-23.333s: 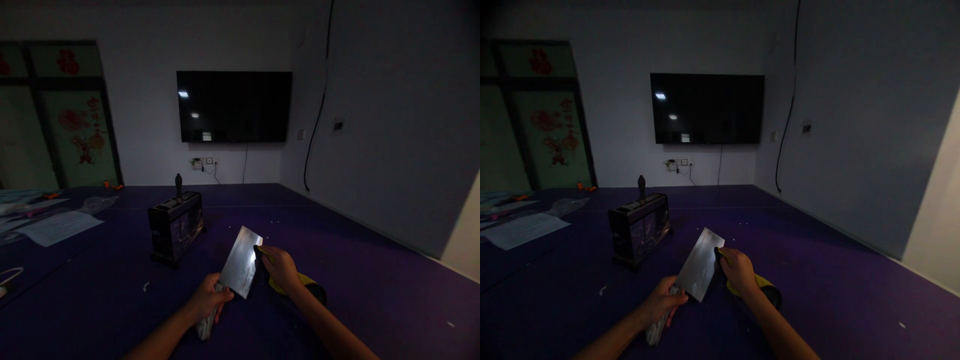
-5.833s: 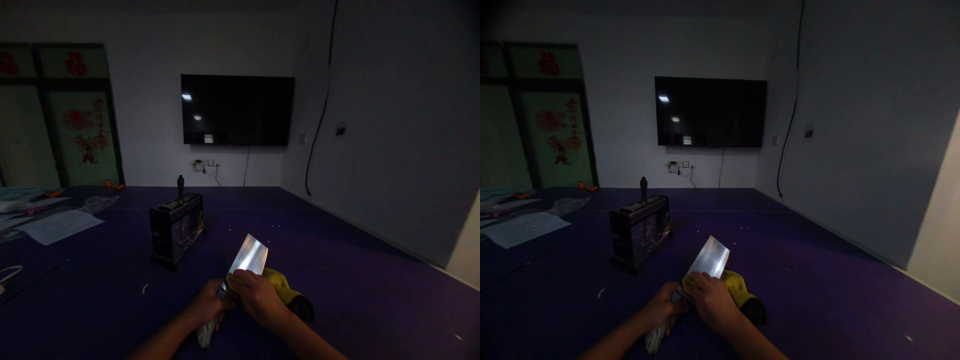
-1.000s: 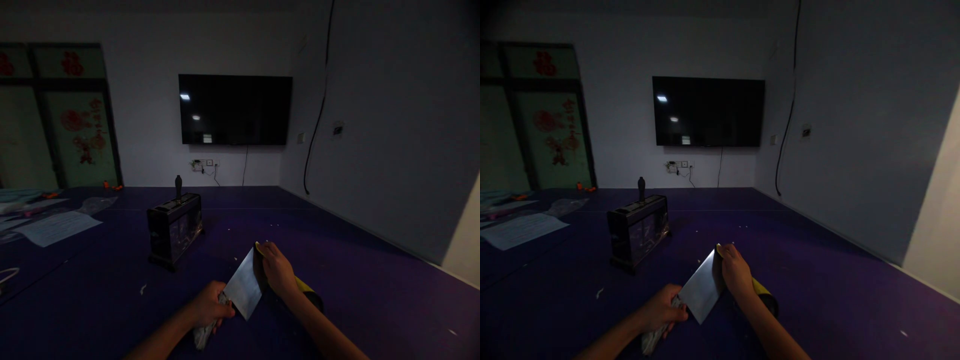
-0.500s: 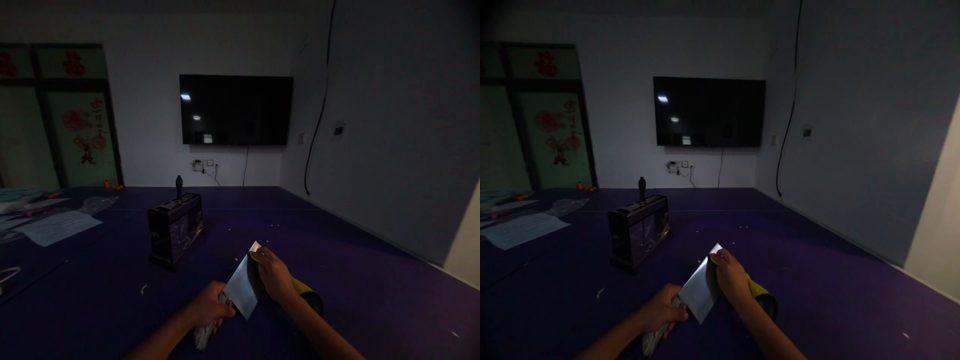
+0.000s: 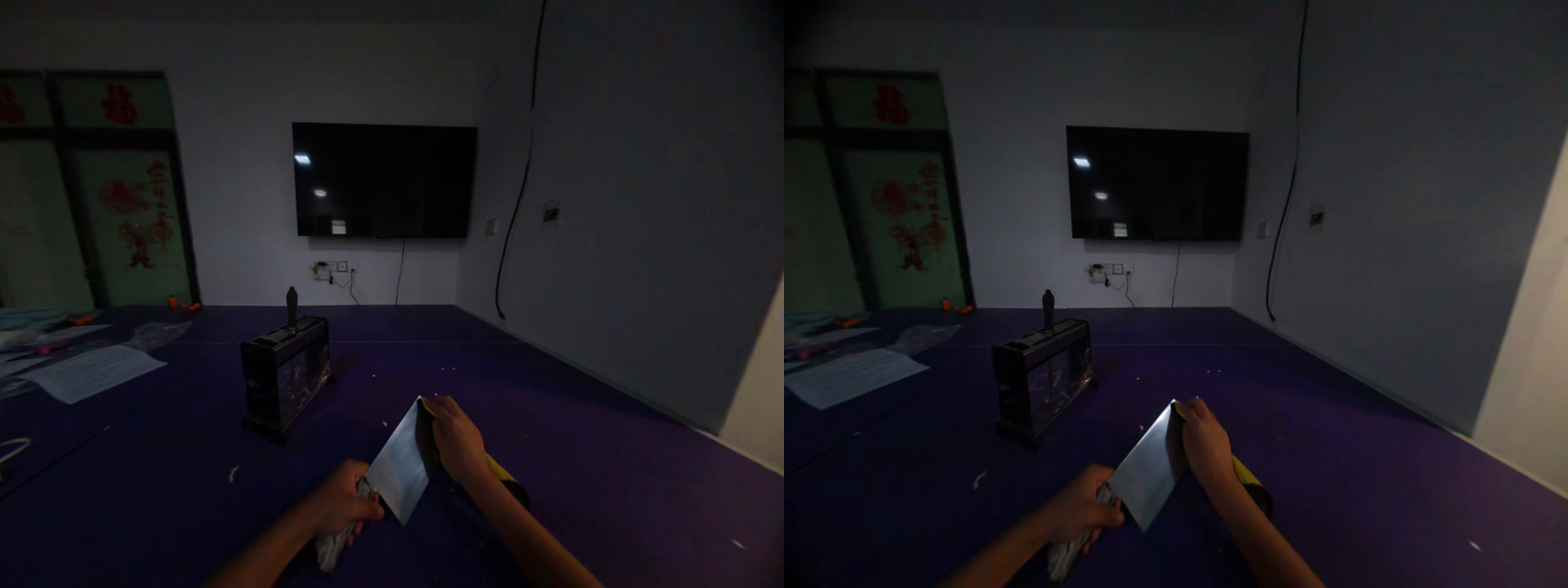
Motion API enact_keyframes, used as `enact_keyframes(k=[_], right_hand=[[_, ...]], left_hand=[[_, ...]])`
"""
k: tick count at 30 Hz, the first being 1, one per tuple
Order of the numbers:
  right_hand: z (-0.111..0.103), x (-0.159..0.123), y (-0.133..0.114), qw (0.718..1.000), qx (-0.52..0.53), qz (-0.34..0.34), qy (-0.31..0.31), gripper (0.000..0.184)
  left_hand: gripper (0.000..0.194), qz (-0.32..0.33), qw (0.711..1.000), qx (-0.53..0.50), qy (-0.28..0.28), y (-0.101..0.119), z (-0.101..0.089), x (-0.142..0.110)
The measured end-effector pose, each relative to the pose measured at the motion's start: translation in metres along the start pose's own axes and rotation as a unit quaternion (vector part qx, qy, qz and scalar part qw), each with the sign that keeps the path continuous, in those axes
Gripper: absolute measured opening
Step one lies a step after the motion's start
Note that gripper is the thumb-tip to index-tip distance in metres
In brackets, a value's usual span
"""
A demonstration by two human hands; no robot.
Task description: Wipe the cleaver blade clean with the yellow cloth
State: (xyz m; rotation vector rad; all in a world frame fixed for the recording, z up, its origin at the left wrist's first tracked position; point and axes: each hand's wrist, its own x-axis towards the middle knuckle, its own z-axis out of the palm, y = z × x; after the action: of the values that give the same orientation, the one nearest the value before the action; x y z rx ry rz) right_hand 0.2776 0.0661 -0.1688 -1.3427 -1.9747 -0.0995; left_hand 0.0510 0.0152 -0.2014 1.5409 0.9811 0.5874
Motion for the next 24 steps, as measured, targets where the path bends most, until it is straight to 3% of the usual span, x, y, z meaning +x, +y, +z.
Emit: enact_keyframes(k=[16, 24], right_hand=[[0.0034, -0.0038, -0.0046, 0.998, 0.029, -0.048, -0.02, 0.037], [0.0019, -0.0032, -0.0051, 0.999, 0.031, -0.034, -0.019, 0.038]], left_hand=[[0.031, 0.002, 1.0, -0.006, 0.028, 0.0035, 0.0049, -0.0017], [0.037, 0.007, 1.0, 0.004, 0.022, 0.0022, 0.0034, -0.0003]])
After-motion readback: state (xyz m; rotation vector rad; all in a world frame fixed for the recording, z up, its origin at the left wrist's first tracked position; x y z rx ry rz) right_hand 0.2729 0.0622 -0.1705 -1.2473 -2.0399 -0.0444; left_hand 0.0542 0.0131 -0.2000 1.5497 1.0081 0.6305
